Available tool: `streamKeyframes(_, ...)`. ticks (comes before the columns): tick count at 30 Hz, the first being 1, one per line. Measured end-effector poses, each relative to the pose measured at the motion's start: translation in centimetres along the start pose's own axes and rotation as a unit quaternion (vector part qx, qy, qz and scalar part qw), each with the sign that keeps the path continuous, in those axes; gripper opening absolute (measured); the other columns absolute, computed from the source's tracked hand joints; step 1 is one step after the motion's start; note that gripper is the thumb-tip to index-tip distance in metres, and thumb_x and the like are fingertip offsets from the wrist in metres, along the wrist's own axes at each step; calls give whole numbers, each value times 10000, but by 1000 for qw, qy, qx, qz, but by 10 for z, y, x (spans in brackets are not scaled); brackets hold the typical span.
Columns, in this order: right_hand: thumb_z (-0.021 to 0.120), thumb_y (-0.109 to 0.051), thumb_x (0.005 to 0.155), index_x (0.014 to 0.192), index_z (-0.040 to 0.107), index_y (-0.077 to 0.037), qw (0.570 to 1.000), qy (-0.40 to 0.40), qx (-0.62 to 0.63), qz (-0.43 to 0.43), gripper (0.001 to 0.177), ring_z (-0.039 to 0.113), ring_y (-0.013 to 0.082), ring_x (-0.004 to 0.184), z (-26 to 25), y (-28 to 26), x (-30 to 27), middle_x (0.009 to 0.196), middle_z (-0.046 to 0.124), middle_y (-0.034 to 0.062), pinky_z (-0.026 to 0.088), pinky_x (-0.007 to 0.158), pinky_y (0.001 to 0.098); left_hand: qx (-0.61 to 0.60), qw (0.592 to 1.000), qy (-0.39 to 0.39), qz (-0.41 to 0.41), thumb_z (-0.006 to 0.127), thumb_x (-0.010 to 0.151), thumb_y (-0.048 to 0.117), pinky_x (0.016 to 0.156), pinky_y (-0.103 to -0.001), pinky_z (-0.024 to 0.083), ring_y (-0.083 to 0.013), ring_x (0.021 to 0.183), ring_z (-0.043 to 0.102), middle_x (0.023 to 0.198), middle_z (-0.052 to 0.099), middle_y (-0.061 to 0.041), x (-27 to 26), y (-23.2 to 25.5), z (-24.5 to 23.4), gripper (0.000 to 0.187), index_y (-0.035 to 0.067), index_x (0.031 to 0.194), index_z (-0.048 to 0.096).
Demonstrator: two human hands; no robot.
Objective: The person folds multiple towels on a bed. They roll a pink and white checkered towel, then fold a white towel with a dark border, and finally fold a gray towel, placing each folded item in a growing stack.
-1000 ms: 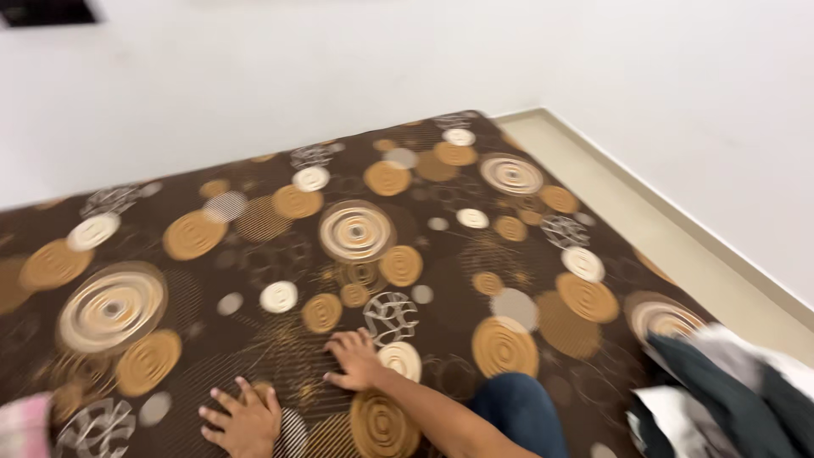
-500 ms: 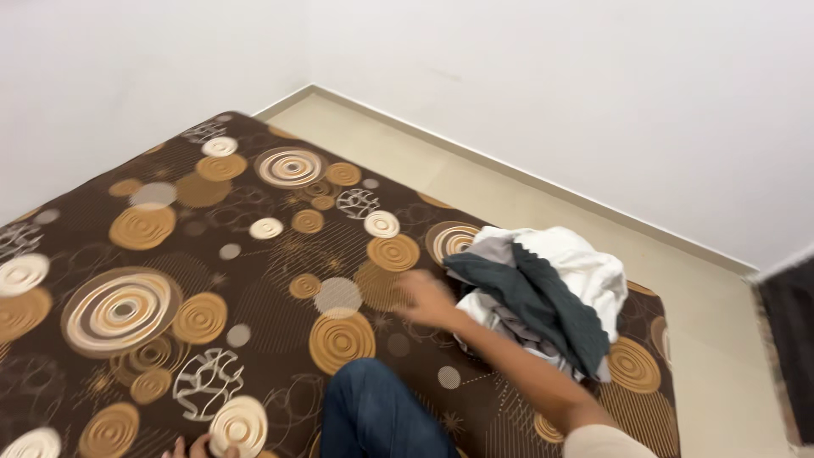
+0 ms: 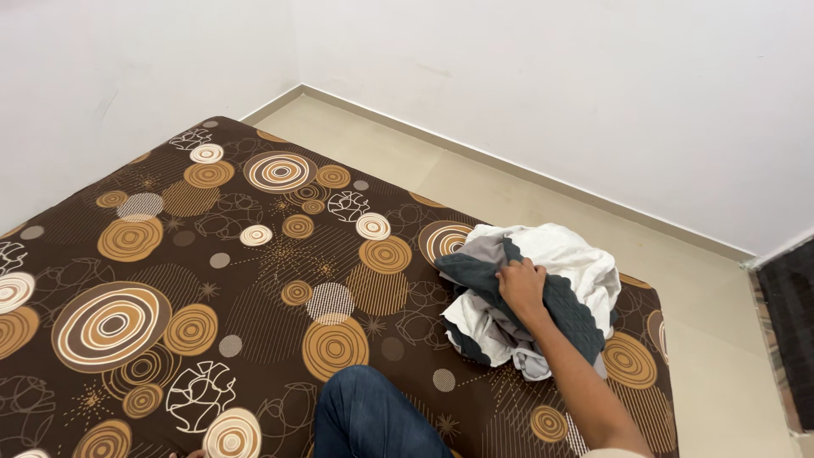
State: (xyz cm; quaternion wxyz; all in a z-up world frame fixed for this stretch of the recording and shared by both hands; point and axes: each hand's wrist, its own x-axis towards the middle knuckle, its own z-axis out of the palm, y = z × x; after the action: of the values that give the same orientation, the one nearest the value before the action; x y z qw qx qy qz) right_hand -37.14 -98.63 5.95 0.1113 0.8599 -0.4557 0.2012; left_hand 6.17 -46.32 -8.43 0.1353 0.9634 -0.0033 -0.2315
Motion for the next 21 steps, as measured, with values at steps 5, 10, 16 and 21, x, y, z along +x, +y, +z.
streamKeyframes(5, 706, -223, 906, 865, 789, -96, 983, 151, 100, 23, 157, 626, 283, 938, -38, -14, -5, 887, 698, 40, 430, 827, 480, -54, 998, -3, 27, 787, 806, 397, 1143, -443, 423, -308, 1310, 582, 1350, 673, -115, 21, 7, 0, 485, 179, 1233, 719)
streamKeyframes(10, 725, -202, 884, 845, 775, -70, 977, 115, 181, -5, 146, 671, 316, 811, -59, -22, -5, 819, 696, 98, 516, 756, 454, -249, 948, 65, 187, 792, 834, 344, 1110, -412, 462, -271, 1256, 657, 1284, 734, -101, -10, 41, 20, 410, 140, 1187, 746)
streamKeyframes(16, 759, -281, 814, 818, 812, -120, 918, -363, 105, -121, 169, 722, 296, 836, -49, -15, -23, 836, 751, 121, 564, 782, 413, -258, 918, 24, 300, 781, 914, 284, 707, -399, 452, -241, 750, 558, 889, 714, -221, -99, 114, -2, 357, 140, 1240, 767)
streamKeyframes(21, 735, -459, 847, 909, 769, -103, 946, -253, 194, -52, 362, 749, 300, 827, 0, -16, 3, 860, 768, 108, 572, 743, 431, -276, 915, -9, 294, 751, 898, 270, 491, -313, 393, -120, 444, 440, 657, 671, -156, -141, 144, -32, 328, 122, 1191, 757)
